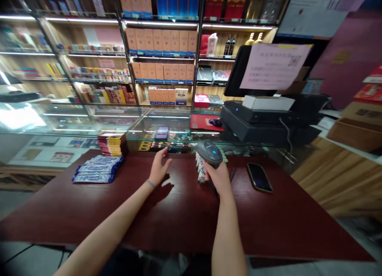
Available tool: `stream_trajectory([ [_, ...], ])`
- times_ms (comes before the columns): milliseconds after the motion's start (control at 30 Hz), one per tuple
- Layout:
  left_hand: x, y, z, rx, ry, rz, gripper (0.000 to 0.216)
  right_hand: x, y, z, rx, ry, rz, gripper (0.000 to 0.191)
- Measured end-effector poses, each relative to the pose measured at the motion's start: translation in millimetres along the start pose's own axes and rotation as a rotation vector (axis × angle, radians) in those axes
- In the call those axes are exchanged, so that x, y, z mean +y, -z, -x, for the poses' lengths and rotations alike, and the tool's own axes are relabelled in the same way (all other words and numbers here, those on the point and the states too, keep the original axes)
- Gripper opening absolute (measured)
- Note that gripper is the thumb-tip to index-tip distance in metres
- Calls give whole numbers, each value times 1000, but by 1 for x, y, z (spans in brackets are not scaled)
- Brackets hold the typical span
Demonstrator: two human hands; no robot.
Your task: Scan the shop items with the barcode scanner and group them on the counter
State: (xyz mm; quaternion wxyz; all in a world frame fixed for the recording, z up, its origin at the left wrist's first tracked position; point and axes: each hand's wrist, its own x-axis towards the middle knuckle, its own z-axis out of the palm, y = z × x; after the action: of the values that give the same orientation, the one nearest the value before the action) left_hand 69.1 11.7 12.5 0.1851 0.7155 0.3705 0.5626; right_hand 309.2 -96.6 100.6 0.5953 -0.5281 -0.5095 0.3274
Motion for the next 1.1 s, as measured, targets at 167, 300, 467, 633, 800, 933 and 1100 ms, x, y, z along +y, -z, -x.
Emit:
stream_trajectory([
  [167,34,-78,30,-170,37,146,58,5,24,-5,152,-28,46,31],
  [300,54,-112,46,-267,63,124,73,13,33,-9,234,-32,-34,29],
  [467,56,-121,50,-358,29,71,67,20,36,-10,271,-13,-104,26],
  [633,56,-120,52,-381,12,131,51,18,34,-9,269,-6,-109,27],
  [800,55,-101,41,-194,156,329,50,17,29,-9,270,-10,-134,29],
  [933,38,-54,21,17,432,697,72,16,19,-9,287,-3,-151,31],
  [1100,1,34,4,100,747,1041,60,11,-5,-4,183,56,-100,34],
])
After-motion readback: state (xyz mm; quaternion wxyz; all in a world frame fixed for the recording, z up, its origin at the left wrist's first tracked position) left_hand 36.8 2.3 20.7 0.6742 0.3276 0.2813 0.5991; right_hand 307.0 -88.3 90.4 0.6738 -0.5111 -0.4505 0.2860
